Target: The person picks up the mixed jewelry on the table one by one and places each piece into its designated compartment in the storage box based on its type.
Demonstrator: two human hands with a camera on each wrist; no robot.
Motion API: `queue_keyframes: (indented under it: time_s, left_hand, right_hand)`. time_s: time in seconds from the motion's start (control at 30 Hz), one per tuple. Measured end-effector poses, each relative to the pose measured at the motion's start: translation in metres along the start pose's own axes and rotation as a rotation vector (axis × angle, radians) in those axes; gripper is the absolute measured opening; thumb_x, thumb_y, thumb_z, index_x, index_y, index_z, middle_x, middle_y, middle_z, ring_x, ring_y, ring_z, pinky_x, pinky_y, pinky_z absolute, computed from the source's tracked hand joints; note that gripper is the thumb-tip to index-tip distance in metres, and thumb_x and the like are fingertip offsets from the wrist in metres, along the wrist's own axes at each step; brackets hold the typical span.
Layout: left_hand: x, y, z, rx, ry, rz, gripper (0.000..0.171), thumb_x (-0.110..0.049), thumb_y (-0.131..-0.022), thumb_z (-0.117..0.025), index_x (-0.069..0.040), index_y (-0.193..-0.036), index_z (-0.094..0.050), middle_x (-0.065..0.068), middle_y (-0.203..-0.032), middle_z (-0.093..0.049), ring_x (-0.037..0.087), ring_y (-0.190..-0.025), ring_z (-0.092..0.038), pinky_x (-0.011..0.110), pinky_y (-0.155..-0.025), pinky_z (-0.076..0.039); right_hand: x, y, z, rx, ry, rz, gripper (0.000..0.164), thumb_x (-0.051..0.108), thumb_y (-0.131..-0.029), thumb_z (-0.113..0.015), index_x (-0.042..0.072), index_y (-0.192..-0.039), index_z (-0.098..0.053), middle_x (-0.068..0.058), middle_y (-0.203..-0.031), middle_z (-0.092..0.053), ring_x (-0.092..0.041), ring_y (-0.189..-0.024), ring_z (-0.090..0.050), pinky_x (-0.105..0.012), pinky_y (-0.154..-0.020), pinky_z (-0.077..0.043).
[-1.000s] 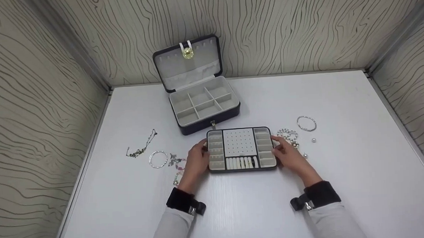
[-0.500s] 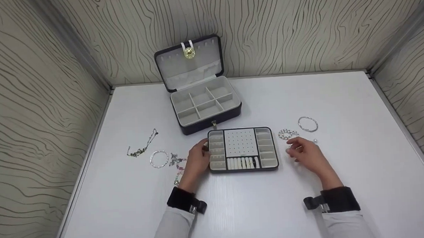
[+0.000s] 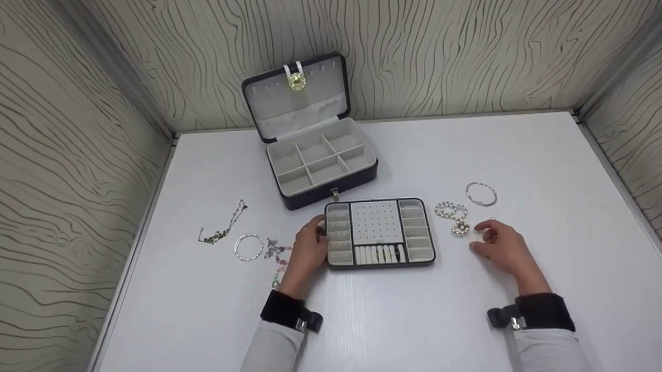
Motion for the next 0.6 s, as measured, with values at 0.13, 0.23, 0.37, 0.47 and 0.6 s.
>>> queue_keyframes:
  time_s: [0.13,0.23,0.37,0.47,0.6]
  left_hand:
    - [0.0003,0.0004,-0.0004,0.002,0.002,-0.009,0.048,0.007,-0.087,-0.054,0.001,-0.135,-0.054,0.016,-0.099,-0.066,0.028,-0.089,-0.062,0.045,-0.082,-0.050]
    - [-0.0002,0.0011,-0.0010,0.005,-0.002,-0.015,0.048,0.006,-0.088,-0.055,0.001,-0.136,-0.053,0.016,-0.099,-0.066,0.028,-0.089,-0.062,0.044,-0.081,-0.050]
    - [-0.0017,0.0018,-0.0013,0.009,-0.004,-0.024,0.048,0.006,-0.089,-0.054,0.001,-0.137,-0.052,0.016,-0.100,-0.065,0.028,-0.091,-0.061,0.045,-0.082,-0.050]
    - [-0.0023,0.0020,-0.0007,0.008,-0.008,-0.027,0.048,0.005,-0.089,-0.053,0.001,-0.137,-0.052,0.015,-0.101,-0.065,0.028,-0.092,-0.061,0.045,-0.083,-0.049]
    - [-0.0013,0.0012,-0.0004,0.003,-0.020,-0.033,0.047,0.005,-0.089,-0.053,0.001,-0.137,-0.052,0.015,-0.100,-0.065,0.027,-0.090,-0.061,0.045,-0.083,-0.049]
  right_hand:
    - [-0.0032,-0.0003,-0.0002,0.004,-0.001,0.000,0.030,0.011,-0.086,-0.073,-0.004,-0.111,-0.062,-0.013,-0.092,-0.058,-0.025,-0.081,-0.057,-0.032,-0.066,-0.047]
    - [-0.0038,-0.0001,0.0002,0.009,0.002,-0.004,0.023,0.010,-0.086,-0.072,-0.003,-0.104,-0.066,-0.010,-0.087,-0.061,-0.021,-0.074,-0.056,-0.031,-0.063,-0.046]
    - [-0.0051,-0.0012,0.0003,0.001,0.023,-0.004,0.018,0.010,-0.086,-0.071,-0.002,-0.099,-0.068,-0.008,-0.084,-0.062,-0.020,-0.074,-0.056,-0.031,-0.064,-0.045]
    - [-0.0062,-0.0026,0.0003,-0.004,0.027,-0.007,0.017,0.011,-0.088,-0.069,-0.002,-0.099,-0.069,-0.007,-0.084,-0.063,-0.021,-0.076,-0.056,-0.032,-0.066,-0.045]
    - [-0.0064,-0.0033,0.0002,0.011,-0.001,-0.026,0.018,0.011,-0.090,-0.066,-0.003,-0.101,-0.068,-0.008,-0.084,-0.063,-0.020,-0.074,-0.057,-0.031,-0.064,-0.046]
Point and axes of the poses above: each hand's wrist, its own y-axis away from the middle knuckle, its own z-axis out of the back of the hand, x = y × z, the point moved 4 cm from there along -y, towards the middle knuckle
